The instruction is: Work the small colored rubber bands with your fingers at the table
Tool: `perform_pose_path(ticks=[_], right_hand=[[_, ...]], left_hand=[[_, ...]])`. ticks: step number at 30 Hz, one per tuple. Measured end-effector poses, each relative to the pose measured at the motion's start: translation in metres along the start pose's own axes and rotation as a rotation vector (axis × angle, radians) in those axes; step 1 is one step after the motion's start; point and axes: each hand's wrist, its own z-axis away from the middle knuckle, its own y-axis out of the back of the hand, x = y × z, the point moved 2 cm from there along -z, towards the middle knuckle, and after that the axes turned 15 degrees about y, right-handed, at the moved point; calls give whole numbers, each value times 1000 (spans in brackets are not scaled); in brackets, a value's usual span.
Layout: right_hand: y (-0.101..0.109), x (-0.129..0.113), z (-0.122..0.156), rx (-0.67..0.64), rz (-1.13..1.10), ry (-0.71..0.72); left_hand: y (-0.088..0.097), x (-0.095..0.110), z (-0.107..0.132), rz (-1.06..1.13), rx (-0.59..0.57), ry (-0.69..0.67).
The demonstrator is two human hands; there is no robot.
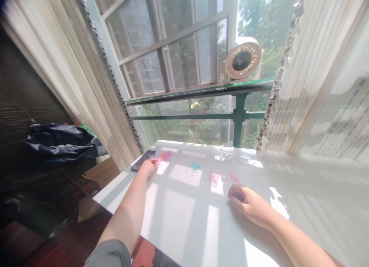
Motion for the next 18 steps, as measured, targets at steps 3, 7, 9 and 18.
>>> perform_pose_path(ticks=[3,7,9,18], right_hand=[[1,-2,0,13,1,-11],[0,0,0,8,-8,-7],[-1,2,0,-5,-11,-9],[-6,12,1,24,-30,12]], left_hand=[[-4,1,3,-39,-28,22],[-3,4,8,-58,-38,41],[0,6,12,-50,-32,30],[6,29,43,94,18,-146]])
